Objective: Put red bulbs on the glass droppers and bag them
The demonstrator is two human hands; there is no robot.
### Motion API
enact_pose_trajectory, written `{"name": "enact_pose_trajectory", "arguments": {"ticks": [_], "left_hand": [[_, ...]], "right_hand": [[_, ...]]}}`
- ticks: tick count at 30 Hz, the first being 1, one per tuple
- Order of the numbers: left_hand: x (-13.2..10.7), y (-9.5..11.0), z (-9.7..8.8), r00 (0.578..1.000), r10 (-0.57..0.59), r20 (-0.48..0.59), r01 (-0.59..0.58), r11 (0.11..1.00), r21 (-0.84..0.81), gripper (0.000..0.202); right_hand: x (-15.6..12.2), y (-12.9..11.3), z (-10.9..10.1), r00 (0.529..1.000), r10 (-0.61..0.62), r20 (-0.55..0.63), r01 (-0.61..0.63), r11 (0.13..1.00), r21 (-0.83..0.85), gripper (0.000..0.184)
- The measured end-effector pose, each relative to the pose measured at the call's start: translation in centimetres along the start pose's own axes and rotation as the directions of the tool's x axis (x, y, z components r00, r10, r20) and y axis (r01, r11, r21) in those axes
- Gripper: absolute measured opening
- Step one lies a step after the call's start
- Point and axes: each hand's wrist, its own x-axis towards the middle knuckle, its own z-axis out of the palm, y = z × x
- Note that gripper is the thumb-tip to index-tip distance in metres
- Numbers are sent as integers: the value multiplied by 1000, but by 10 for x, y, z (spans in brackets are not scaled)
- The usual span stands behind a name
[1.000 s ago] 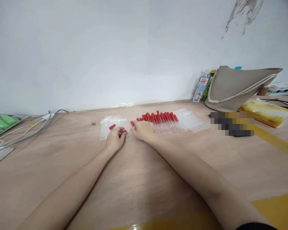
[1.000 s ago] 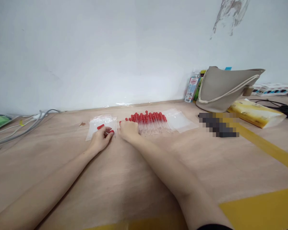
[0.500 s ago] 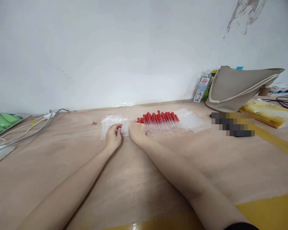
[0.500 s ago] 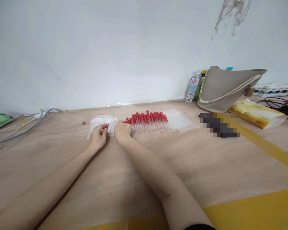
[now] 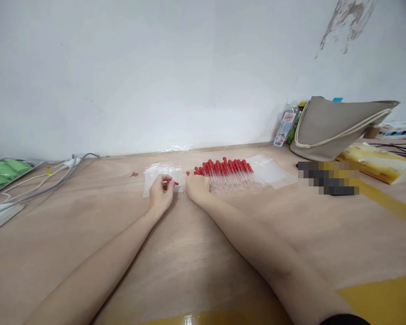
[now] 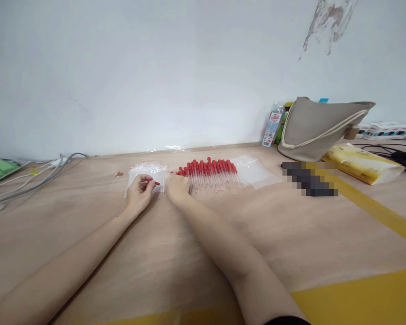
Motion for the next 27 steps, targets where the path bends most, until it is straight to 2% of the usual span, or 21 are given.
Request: {"name": "enact_pose_trajectory", "arguments": {"ticks": [4, 7, 9, 12, 14, 17, 19, 21, 27], "left_hand": [[0, -4, 0, 999, 33, -15, -33, 999, -6, 18], [-2, -4, 0, 999, 38, -10, -38, 998, -57, 16], [-5, 0, 0, 999, 22, 25, -20, 996, -82, 16], [-14, 14, 0, 991, 31, 127, -24, 998, -62, 18], [-22, 26, 0, 973, 106, 205, -107, 994, -7, 23], [-33, 43, 3, 913, 236, 332, -276, 958, 77, 26], [-40, 50, 7, 865, 262, 429, -325, 942, 80, 26], [-45, 55, 10, 832, 248, 495, -319, 946, 62, 26], [-50, 58, 11, 838, 210, 504, -272, 961, 51, 24]], "right_hand": [[-6, 3, -3, 991, 17, -132, -12, 999, 35, 26], [-19, 20, -3, 957, -46, -286, 62, 997, 45, 29], [-31, 42, -1, 889, -160, -428, 218, 972, 91, 22], [-52, 84, 4, 863, -225, -452, 358, 904, 235, 14], [-66, 110, 4, 831, -269, -488, 433, 862, 263, 15], [-84, 136, -1, 743, -362, -563, 550, 810, 204, 27], [-92, 142, -4, 707, -406, -579, 592, 788, 169, 28], [-95, 140, -5, 696, -417, -584, 602, 783, 158, 24], [-95, 126, -5, 704, -463, -538, 602, 792, 106, 18]]}}
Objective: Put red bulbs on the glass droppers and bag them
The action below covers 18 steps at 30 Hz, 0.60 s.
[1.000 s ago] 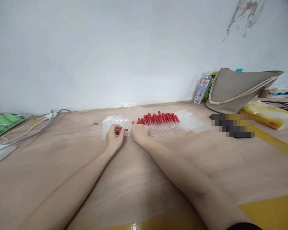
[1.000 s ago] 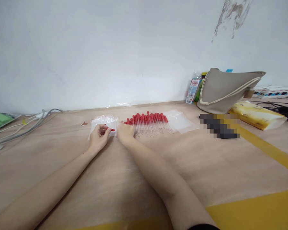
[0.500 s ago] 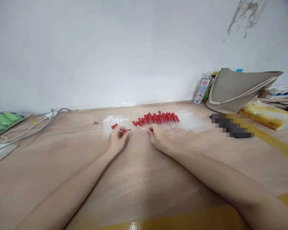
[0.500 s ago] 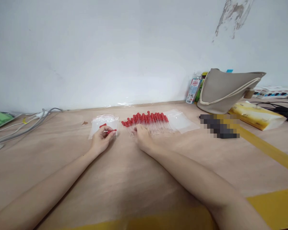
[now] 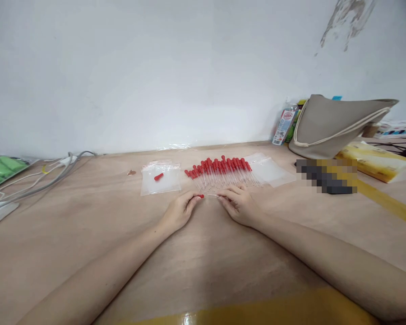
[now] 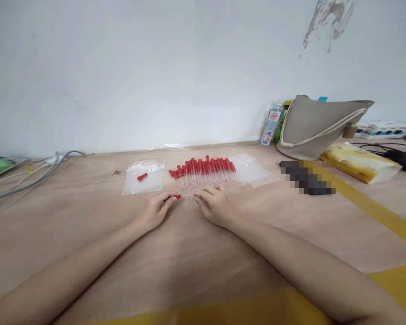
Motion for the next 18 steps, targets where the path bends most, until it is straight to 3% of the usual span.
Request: {"name": "enact_pose_trajectory", "arguments": {"ticks": [7, 12, 18], "left_hand": [[1, 1, 1, 1000, 4, 25, -4, 1000, -19, 23], [-1, -2, 4, 997, -55, 49, 59, 993, -100, 24], [-2, -3, 5, 998, -51, 23, 53, 993, -105, 23]], "right_hand": [[0, -1, 3, 999, -30, 43, 30, 999, -22, 21], [1, -4, 5, 997, -63, 48, 63, 998, -5, 20], [1, -4, 4, 995, -66, 77, 63, 997, 36, 19]]}}
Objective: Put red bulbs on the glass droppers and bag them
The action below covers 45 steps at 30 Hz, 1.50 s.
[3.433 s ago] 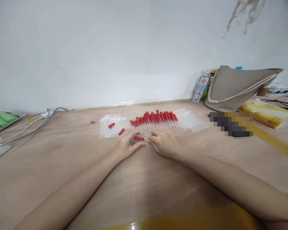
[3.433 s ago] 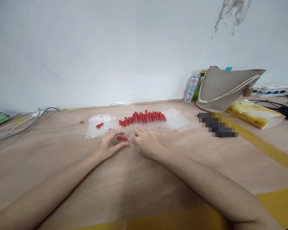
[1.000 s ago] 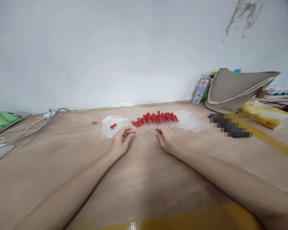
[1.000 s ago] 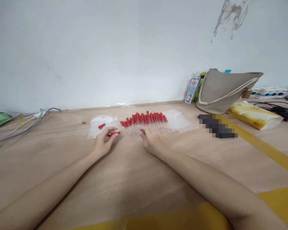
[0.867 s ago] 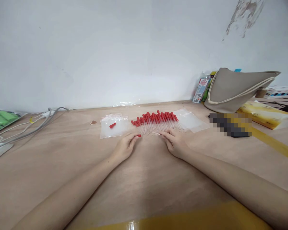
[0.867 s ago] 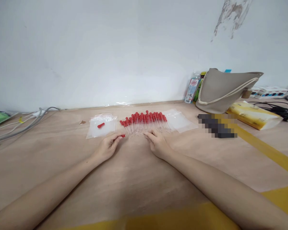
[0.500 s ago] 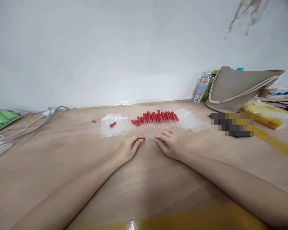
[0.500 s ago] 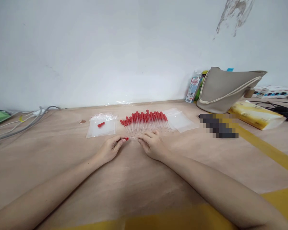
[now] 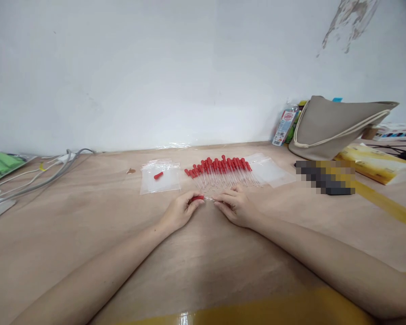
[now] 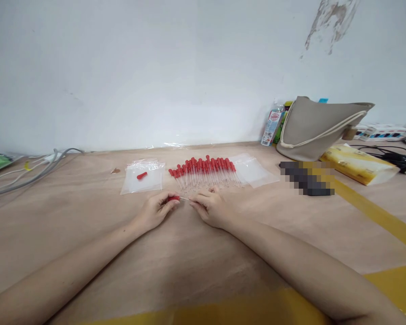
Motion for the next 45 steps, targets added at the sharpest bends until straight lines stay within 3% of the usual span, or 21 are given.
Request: {"name": "enact_pose_trajectory", "arguments": {"ticks": [8, 14, 20, 26, 36, 41, 43, 45], "left_hand": [[-3, 1, -3, 995, 78, 55, -75, 996, -40, 22], [-4, 9, -9, 977, 135, 164, -134, 991, -20, 22], [-4, 10, -7, 985, 129, 117, -141, 985, 101, 22], [-4, 11, -5, 973, 193, 127, -207, 972, 112, 19], [-4, 7, -4, 965, 226, 137, -241, 965, 108, 18], [2, 6, -12, 929, 333, 161, -360, 914, 187, 20], [6, 6, -18, 913, 383, 137, -406, 879, 248, 25], [11, 0, -28, 922, 385, 44, -377, 865, 330, 29]], "right_hand": [[1, 2, -5, 996, -3, 93, -4, 997, 71, 17], [3, 4, -13, 986, -78, 144, 86, 995, -48, 18], [5, -1, -14, 988, -124, 92, 142, 966, -217, 23], [6, -4, -7, 987, -123, 99, 140, 972, -191, 23], [13, -20, -8, 980, 10, 199, 31, 979, -199, 23], [20, -24, -15, 955, 80, 284, -44, 991, -130, 25], [25, -23, -20, 927, 136, 351, -135, 990, -29, 22], [31, -16, -25, 886, 234, 400, -293, 952, 92, 20]]}}
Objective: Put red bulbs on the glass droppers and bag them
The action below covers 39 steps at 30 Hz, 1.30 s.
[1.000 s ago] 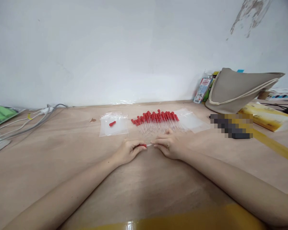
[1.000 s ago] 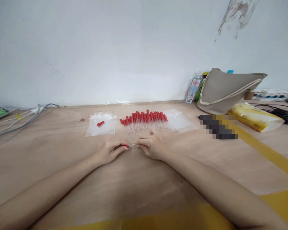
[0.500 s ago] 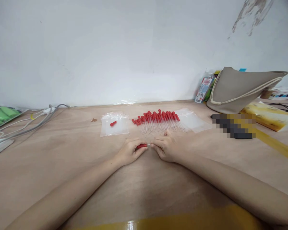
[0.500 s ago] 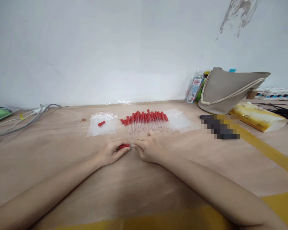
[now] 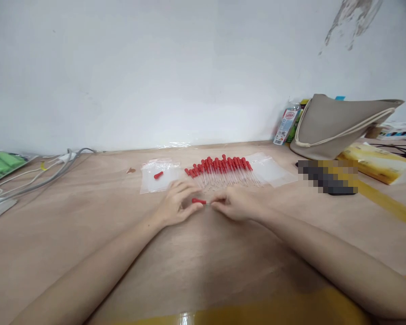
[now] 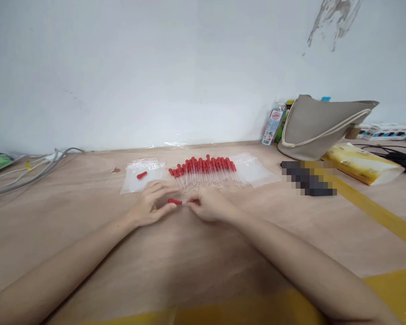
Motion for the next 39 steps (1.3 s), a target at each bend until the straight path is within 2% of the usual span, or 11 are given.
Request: {"name": "enact_pose_trajectory", "arguments": {"ticks": [2, 5, 8, 11, 16, 20, 23, 27, 32, 36, 39], "left_hand": [[0, -18, -7, 982, -125, -145, 138, 986, 89, 27], [-8, -56, -14, 879, -315, -358, 395, 902, 177, 25], [-20, -88, -19, 848, -410, -337, 499, 833, 240, 28], [-27, -104, -21, 848, -469, -246, 525, 808, 267, 36], [-27, -110, -19, 849, -524, -66, 522, 815, 252, 42], [-24, -111, -17, 860, -510, -4, 498, 839, 216, 39], [-20, -107, -17, 869, -494, -36, 491, 848, 200, 33], [-16, -98, -17, 874, -477, -94, 486, 853, 188, 26], [-17, -94, -17, 878, -461, -131, 478, 865, 151, 23], [-19, -94, -16, 893, -433, -123, 448, 883, 140, 23], [-19, -92, -14, 892, -390, -229, 427, 894, 138, 27]], "right_hand": [[8, 7, -7, 988, 149, -27, -143, 978, 152, 21], [29, 15, -13, 918, 378, -121, -342, 909, 239, 27], [56, 17, -9, 830, 488, -269, -473, 872, 124, 31], [84, 15, 3, 813, 481, -330, -518, 855, -32, 32], [113, 20, 22, 810, 473, -347, -546, 824, -149, 31], [117, 19, 29, 812, 451, -370, -540, 821, -186, 35], [117, 5, 36, 856, 345, -384, -450, 863, -229, 35], [123, -23, 54, 917, 269, -295, -352, 892, -283, 36], [132, -40, 72, 903, 360, -234, -420, 855, -303, 36], [130, -41, 72, 908, 351, -227, -409, 859, -308, 27], [118, -39, 66, 912, 314, -262, -388, 867, -312, 28]]}}
